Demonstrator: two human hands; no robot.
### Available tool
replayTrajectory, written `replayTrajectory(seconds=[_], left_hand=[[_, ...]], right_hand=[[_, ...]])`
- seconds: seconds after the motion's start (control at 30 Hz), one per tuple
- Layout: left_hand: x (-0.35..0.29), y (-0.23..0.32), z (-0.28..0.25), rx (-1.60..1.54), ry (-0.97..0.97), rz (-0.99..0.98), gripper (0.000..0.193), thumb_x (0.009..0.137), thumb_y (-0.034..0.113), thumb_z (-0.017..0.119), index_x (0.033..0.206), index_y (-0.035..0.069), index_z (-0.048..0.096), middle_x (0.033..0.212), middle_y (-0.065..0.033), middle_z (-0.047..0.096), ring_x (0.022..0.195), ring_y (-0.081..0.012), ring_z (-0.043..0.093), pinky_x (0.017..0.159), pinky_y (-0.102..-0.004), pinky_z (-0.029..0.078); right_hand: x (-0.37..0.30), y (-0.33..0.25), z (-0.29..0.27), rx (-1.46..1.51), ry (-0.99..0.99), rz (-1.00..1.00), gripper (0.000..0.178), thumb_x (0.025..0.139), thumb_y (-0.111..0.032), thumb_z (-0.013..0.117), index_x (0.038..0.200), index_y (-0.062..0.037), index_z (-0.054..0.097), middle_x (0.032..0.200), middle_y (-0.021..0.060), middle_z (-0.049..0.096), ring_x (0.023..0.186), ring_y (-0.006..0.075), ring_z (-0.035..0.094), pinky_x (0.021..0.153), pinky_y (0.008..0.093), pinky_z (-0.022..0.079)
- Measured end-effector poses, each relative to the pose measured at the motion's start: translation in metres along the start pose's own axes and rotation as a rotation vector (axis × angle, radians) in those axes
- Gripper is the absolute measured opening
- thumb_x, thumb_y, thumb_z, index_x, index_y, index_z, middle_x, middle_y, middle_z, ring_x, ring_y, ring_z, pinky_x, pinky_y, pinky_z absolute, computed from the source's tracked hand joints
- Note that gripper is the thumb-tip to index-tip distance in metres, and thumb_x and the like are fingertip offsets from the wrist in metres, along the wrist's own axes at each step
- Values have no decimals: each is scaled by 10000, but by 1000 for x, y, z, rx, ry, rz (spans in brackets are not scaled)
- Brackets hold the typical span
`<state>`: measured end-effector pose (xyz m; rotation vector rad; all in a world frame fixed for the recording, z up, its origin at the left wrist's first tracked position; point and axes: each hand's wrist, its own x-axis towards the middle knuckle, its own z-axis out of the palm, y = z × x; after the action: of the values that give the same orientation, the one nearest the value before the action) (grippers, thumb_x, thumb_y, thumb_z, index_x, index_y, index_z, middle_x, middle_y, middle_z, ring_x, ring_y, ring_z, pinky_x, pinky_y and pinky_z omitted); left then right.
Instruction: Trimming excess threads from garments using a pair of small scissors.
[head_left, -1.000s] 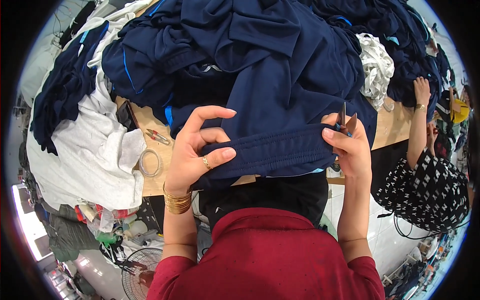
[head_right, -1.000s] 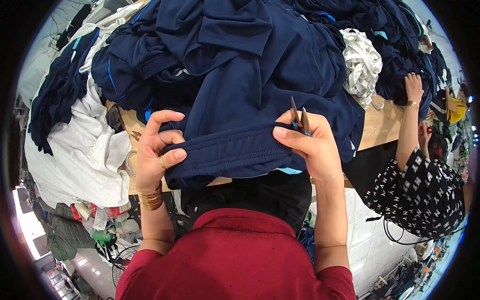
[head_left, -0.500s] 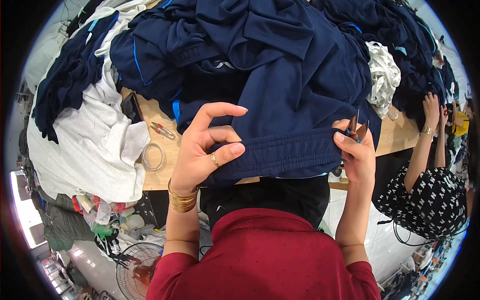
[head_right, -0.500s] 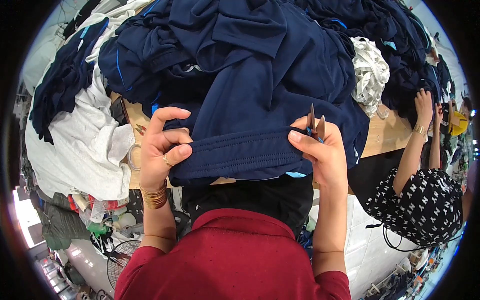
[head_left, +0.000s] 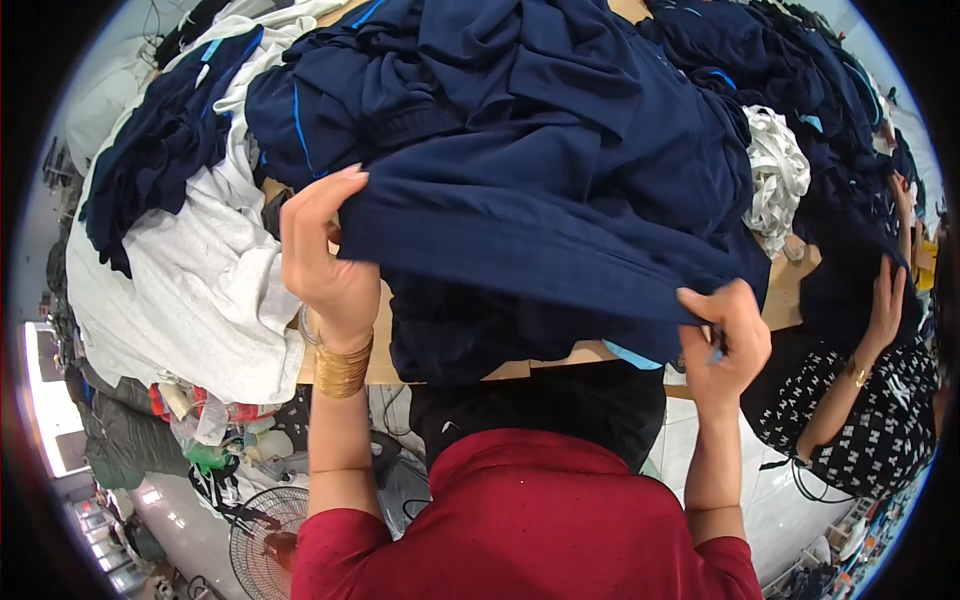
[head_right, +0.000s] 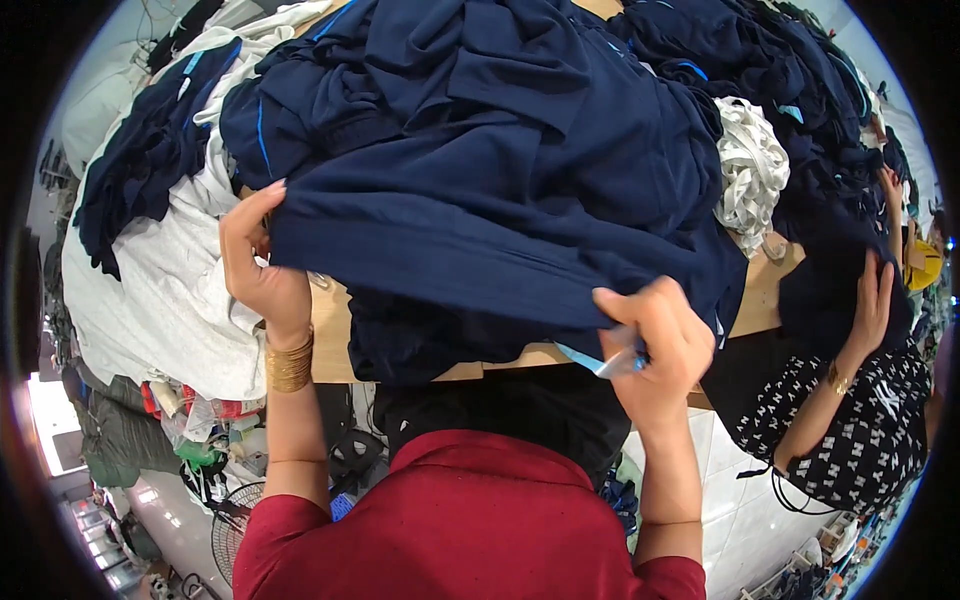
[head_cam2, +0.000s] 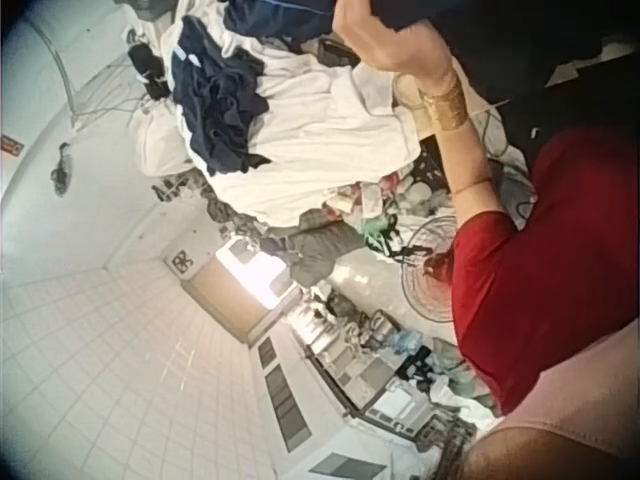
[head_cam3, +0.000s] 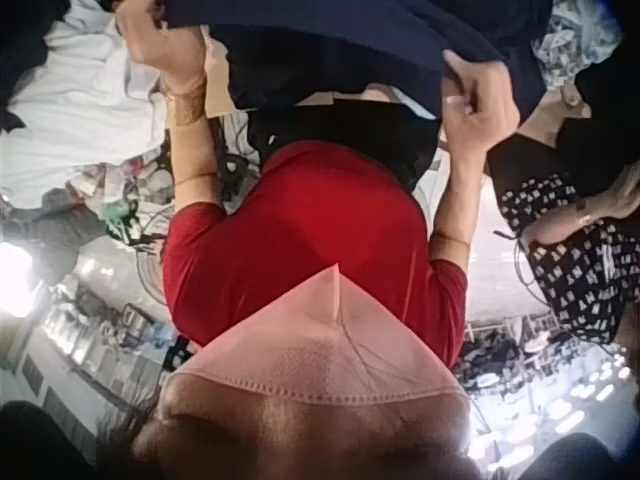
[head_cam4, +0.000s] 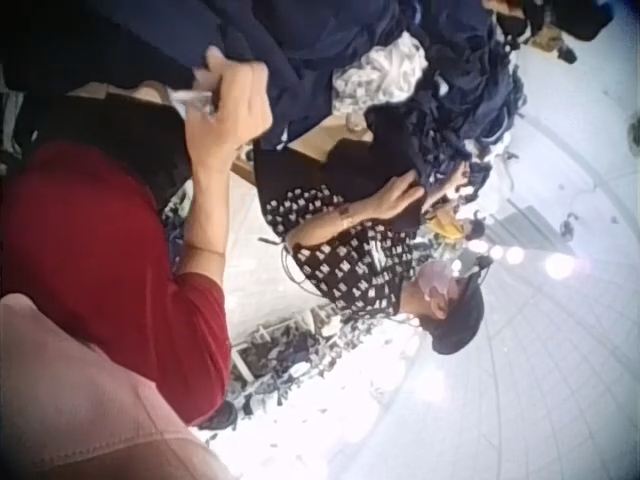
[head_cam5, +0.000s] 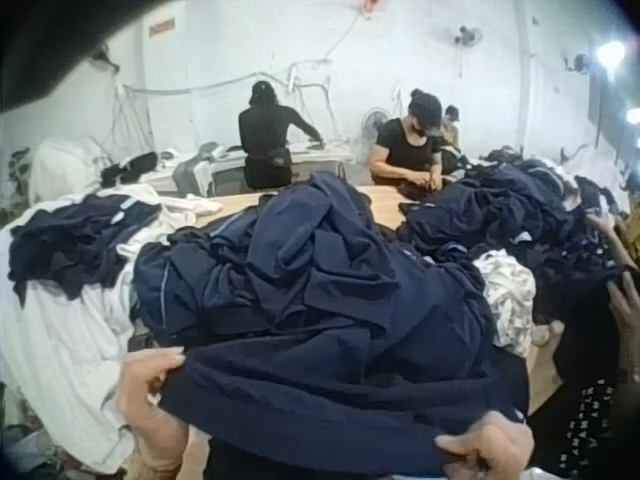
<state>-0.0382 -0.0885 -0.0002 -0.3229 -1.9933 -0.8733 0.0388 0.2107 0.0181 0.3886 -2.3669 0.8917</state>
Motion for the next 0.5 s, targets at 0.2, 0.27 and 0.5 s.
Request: replayTrajectory(seconds=[0.2, 0.27, 0.5], left_hand=[[-36, -31, -9, 106, 59, -48, 285, 815, 183, 685, 1029, 2, 631, 951, -103, 618, 861, -223, 588, 756, -295, 463], [-40, -28, -9, 134, 39, -48, 337, 826, 249, 676, 1044, -3, 624, 949, -107, 619, 873, -238, 588, 783, -309, 462], [-48, -31, -7, 161, -20, -74, 421, 817, 271, 687, 1127, 1, 592, 949, -117, 620, 867, -250, 591, 792, -306, 458]], right_hand=[[-35, 27, 12, -82, 329, 208, 275, 578, 173, 564, 799, 19, 621, 721, 113, 637, 656, 198, 624, 663, 245, 467], [-43, 35, 18, -63, 350, 209, 266, 593, 171, 566, 807, 21, 617, 735, 118, 643, 668, 204, 628, 675, 246, 470], [-57, 48, 19, -68, 362, 205, 275, 589, 177, 537, 818, 35, 593, 767, 147, 655, 702, 227, 644, 713, 258, 480]])
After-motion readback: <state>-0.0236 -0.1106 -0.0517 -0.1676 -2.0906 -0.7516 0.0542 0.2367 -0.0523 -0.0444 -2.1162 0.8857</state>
